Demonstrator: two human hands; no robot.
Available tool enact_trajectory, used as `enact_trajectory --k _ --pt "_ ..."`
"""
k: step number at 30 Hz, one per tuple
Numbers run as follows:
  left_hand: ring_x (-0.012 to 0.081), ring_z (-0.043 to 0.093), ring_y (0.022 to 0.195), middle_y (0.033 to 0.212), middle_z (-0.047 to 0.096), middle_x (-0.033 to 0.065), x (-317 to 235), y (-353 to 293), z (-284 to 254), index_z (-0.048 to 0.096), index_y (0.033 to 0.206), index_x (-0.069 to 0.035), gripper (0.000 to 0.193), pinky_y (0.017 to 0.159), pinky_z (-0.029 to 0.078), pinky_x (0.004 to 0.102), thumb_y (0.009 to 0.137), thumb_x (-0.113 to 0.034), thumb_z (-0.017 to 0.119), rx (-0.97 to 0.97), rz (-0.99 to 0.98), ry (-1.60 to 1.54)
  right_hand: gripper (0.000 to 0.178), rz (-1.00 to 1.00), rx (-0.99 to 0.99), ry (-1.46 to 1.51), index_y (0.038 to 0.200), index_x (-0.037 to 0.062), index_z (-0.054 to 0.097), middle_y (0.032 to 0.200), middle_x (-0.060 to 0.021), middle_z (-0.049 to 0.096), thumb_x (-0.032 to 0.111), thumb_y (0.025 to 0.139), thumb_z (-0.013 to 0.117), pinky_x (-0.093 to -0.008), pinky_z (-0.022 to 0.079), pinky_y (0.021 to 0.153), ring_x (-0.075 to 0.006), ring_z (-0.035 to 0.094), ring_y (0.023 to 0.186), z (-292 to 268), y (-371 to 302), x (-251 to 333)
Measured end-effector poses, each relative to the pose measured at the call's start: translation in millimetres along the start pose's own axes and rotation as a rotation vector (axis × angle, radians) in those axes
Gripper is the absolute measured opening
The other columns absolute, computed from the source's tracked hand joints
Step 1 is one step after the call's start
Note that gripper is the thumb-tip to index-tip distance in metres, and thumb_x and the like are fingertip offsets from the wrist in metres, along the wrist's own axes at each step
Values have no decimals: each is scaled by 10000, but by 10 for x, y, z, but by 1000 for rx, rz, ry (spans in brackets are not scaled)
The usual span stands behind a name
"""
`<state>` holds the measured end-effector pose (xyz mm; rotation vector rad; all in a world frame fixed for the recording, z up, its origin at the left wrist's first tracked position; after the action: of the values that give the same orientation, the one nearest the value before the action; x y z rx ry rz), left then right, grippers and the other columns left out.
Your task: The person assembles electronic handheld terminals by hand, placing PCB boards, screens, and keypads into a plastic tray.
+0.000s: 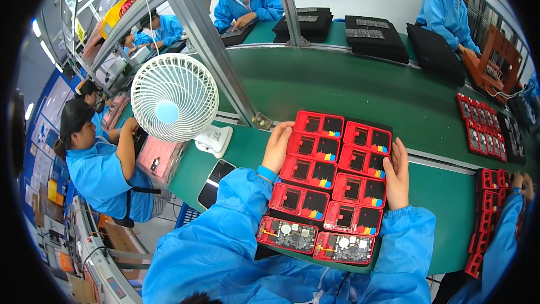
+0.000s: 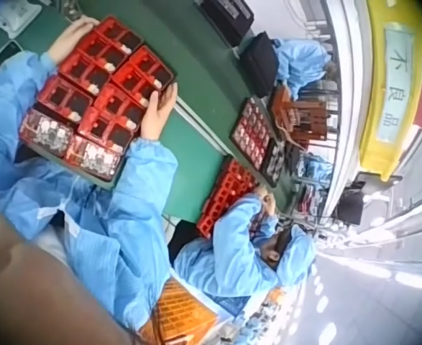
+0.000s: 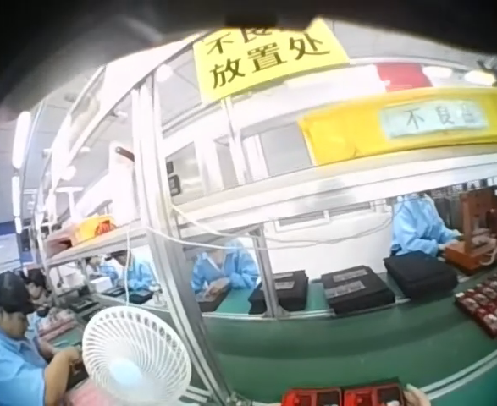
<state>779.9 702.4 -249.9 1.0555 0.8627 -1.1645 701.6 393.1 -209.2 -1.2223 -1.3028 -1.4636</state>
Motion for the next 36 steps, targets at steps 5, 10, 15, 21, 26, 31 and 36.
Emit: enact_trajectory --k 5,10,15,21,26,31,36 --pt "109 579 979 1070 617 48 54 -36 -33 545 1194 -27 233 861 474 247 1029 -176 473 -9 -17 -30 576 5 1 15 1517 78 249 1533 -192 312 40 988 474 -362 247 1171 -269 303 1429 -1 -52 -53" --pt "106 579 971 1057 616 46 44 32 -16 546 1194 -27 235 855 470 241 1030 -181 479 5 6 -53 565 -5 -6 -25 1515 79 255 1536 -191 310 53 993 471 -367 244 1174 -270 299 1433 3 1 25" --pt "104 580 984 1072 621 43 59 1 -44 554 1197 -33 237 866 470 240 1030 -181 474 2 6 -46 564 -2 -1 3 1513 82 259 1535 -193 309 47 992 473 -369 252 1171 -276 301 1431 -3 -27 -6" --pt "107 579 1005 1094 622 43 135 -100 -88 564 1195 -35 239 885 475 249 1028 -175 465 8 12 -24 561 8 -3 27 1512 82 264 1515 -197 339 34 990 466 -365 280 1154 -278 333 1411 -42 -182 -89" --pt "109 573 1005 1097 615 43 62 -185 -72 567 1187 -30 238 895 465 251 1026 -176 470 -4 -15 9 557 27 -11 4 1510 78 270 1514 -195 341 32 990 465 -361 279 1155 -273 338 1409 -51 -233 -128" --pt "115 587 965 1051 624 50 66 2 -45 546 1183 -23 234 854 472 251 1027 -190 492 3 45 -22 551 -18 3 5 1507 74 277 1531 -205 313 41 992 469 -360 253 1167 -271 307 1429 -44 -60 -47" --pt "111 579 981 1066 622 46 90 -19 -63 557 1180 -28 234 870 470 253 1026 -189 488 7 41 -29 544 -12 5 21 1503 69 285 1524 -200 327 45 993 473 -358 259 1162 -266 327 1415 -32 -64 -108"
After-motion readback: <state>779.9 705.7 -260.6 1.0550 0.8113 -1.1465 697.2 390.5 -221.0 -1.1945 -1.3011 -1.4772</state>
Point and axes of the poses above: each hand's wrist, its own y-axis towards the middle knuckle, its own z-axis out of the palm, x = y × z, the point moved 6 cm from there along y, towards the middle knuckle
